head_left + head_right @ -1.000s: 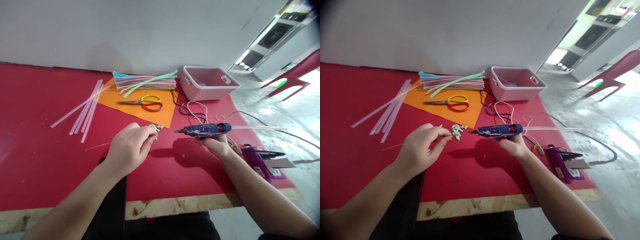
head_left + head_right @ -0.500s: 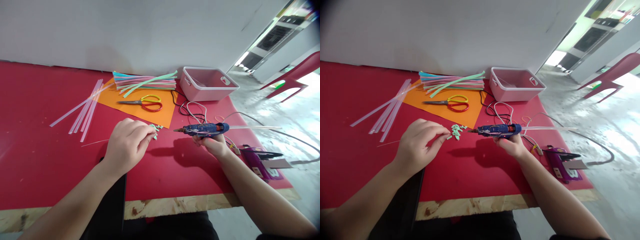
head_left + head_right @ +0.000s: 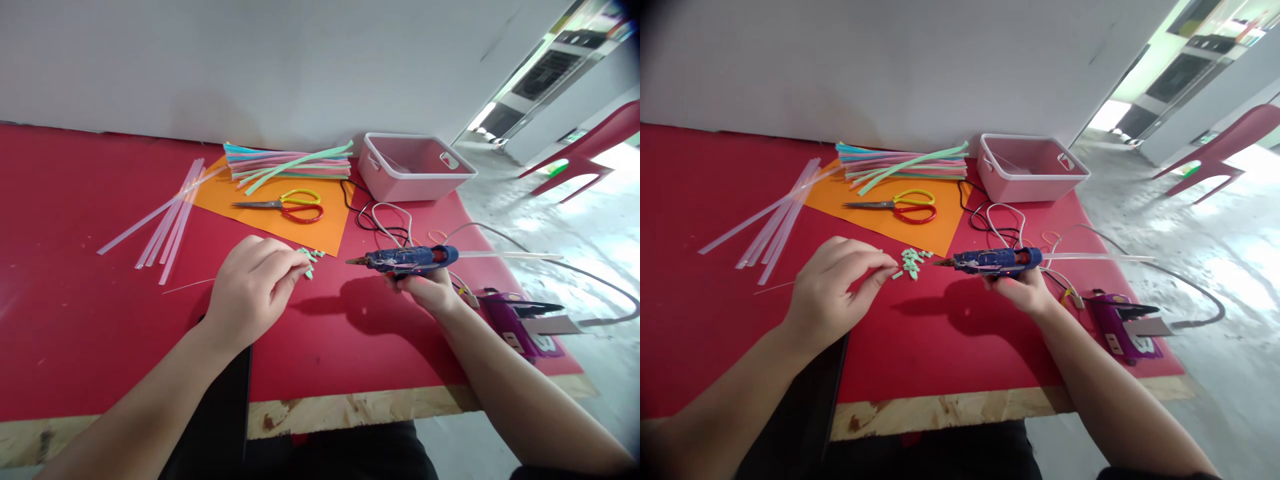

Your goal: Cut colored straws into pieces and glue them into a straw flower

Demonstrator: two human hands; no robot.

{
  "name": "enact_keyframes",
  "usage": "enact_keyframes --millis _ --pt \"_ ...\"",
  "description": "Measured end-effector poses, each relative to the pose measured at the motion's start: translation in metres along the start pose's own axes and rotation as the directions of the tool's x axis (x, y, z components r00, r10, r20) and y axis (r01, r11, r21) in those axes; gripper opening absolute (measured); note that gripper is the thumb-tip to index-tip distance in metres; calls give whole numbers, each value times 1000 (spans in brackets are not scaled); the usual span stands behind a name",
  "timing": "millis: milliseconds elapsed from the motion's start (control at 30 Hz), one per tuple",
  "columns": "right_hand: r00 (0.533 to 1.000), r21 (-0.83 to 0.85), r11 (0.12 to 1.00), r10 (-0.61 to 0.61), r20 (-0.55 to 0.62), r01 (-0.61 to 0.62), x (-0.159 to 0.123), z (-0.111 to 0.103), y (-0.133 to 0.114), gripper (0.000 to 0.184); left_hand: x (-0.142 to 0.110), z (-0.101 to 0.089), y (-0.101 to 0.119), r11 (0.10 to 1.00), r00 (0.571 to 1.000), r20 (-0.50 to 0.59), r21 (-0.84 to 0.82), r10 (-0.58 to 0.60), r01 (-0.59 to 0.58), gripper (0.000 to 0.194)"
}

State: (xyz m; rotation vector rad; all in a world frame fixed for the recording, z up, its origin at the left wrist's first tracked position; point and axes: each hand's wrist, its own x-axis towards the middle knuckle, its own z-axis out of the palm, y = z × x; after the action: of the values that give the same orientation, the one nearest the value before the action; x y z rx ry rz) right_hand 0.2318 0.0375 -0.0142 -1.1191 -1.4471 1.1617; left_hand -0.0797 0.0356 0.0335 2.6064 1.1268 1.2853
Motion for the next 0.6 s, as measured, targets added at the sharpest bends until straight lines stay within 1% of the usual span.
enact_keyframes --millis 100,200,600 --pt "1000 -12 1000 -4 0 4 0 1 -2 9 0 0 1 1000 1000 -5 -3 -2 2 10" --pt "1000 -11 1000 0 -15 0 1 2 -2 5 1 -1 1 1000 1000 -6 -7 -6 6 11" --pt "999 48 998 37 -2 -37 2 -2 1 5 2 -2 3 1000 1000 -7 3 -30 30 7"
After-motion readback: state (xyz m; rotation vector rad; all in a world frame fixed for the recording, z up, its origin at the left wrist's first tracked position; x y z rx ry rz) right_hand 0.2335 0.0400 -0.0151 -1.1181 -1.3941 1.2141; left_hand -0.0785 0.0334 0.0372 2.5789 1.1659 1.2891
